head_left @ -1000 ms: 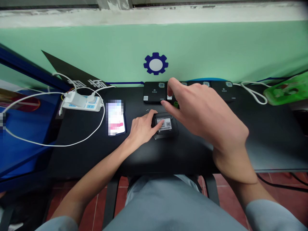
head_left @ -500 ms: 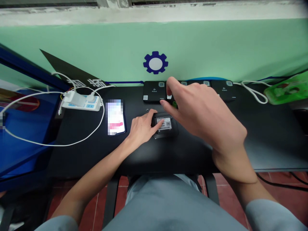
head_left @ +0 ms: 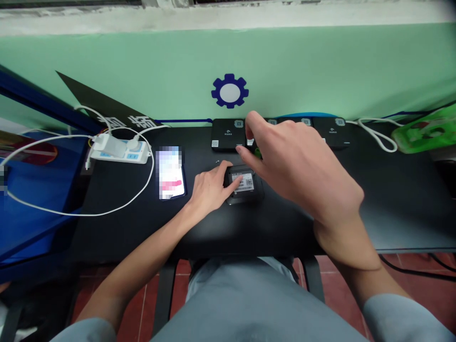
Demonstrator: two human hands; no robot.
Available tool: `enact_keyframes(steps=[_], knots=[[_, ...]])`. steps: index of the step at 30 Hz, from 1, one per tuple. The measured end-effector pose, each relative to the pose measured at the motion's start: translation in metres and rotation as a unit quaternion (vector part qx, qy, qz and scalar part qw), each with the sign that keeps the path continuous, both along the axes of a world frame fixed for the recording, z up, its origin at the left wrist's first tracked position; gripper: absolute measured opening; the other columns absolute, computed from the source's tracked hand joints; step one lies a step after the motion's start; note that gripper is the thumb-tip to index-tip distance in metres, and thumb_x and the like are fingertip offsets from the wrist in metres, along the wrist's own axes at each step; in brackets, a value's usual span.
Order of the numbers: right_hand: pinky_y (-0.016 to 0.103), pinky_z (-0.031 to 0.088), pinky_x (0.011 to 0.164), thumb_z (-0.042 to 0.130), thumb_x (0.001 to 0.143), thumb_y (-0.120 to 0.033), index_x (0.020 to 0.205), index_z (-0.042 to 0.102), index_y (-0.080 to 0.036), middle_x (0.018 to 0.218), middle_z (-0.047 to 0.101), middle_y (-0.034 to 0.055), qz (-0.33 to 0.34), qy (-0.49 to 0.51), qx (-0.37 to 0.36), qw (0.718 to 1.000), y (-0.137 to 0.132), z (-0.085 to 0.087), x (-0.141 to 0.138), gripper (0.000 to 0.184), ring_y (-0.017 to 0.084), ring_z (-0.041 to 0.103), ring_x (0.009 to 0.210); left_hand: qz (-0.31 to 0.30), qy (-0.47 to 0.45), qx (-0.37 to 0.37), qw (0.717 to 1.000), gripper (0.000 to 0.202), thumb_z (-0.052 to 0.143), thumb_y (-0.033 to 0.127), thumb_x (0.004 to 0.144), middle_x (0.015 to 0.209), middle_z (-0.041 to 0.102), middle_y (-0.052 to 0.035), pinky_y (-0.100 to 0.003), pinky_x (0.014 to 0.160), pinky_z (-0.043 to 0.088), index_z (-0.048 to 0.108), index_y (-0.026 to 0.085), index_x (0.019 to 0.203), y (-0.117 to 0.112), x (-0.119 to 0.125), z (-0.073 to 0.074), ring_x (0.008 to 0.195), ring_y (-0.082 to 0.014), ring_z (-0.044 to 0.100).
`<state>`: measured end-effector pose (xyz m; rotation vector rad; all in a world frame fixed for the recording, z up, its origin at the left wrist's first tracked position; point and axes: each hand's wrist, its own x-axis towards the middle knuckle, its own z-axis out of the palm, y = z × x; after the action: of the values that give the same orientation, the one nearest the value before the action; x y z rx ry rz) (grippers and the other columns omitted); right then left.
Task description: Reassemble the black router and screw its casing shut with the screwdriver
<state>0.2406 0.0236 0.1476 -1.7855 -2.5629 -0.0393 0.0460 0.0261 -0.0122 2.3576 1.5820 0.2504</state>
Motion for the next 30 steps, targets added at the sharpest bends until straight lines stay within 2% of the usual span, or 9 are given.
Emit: enact_keyframes(steps=[7, 11, 19, 30], knots=[[0.036, 0.032, 0.062, 0.05, 0.113, -0.038, 0.12, 0.057, -0.017, 0.078, 0.065, 0.0063, -0.004, 0.002, 0.003, 1.0, 0.002, -0.0026, -0.0006, 0.024, 0.027, 0.065, 0.07, -0.002, 0.0, 0.002, 1.0, 0.053, 0.05, 0.066, 0.111, 0.09, 0.079, -0.0045, -0.033, 0.063, 0.045, 0.059, 0.024, 0.142, 0.0003, 0.0002, -0.0011, 0.077, -0.029, 0.078], [0.035, 0.03, 0.06, 0.05, 0.112, -0.037, 0.118, 0.058, -0.018, 0.076, 0.063, 0.0051, -0.007, 0.0, 0.014, 1.0, 0.0031, -0.0035, -0.0018, 0.021, 0.025, 0.063, 0.066, 0.0, 0.001, 0.007, 1.0, 0.053, 0.052, 0.066, 0.11, 0.09, 0.08, -0.0043, -0.033, 0.062, 0.043, 0.06, 0.023, 0.14, 0.0009, 0.0004, -0.0014, 0.076, -0.0285, 0.077], [0.037, 0.026, 0.059, 0.045, 0.113, -0.039, 0.123, 0.058, -0.016, 0.079, 0.065, 0.0073, -0.014, -0.012, 0.02, 1.0, 0.0064, -0.0056, -0.0041, 0.028, 0.027, 0.064, 0.067, 0.006, -0.009, 0.005, 1.0, 0.05, 0.052, 0.066, 0.11, 0.09, 0.08, -0.0037, -0.034, 0.062, 0.042, 0.062, 0.023, 0.135, 0.0007, 0.0012, -0.0014, 0.081, -0.0292, 0.079], [0.039, 0.023, 0.062, 0.043, 0.114, -0.041, 0.128, 0.06, -0.016, 0.085, 0.07, 0.01, -0.017, 0.004, 0.007, 1.0, 0.0085, -0.0064, -0.0031, 0.033, 0.027, 0.06, 0.067, 0.009, -0.007, 0.004, 1.0, 0.05, 0.052, 0.065, 0.111, 0.091, 0.08, -0.0034, -0.033, 0.06, 0.037, 0.062, 0.024, 0.137, 0.0007, 0.0001, -0.0015, 0.076, -0.0264, 0.077]])
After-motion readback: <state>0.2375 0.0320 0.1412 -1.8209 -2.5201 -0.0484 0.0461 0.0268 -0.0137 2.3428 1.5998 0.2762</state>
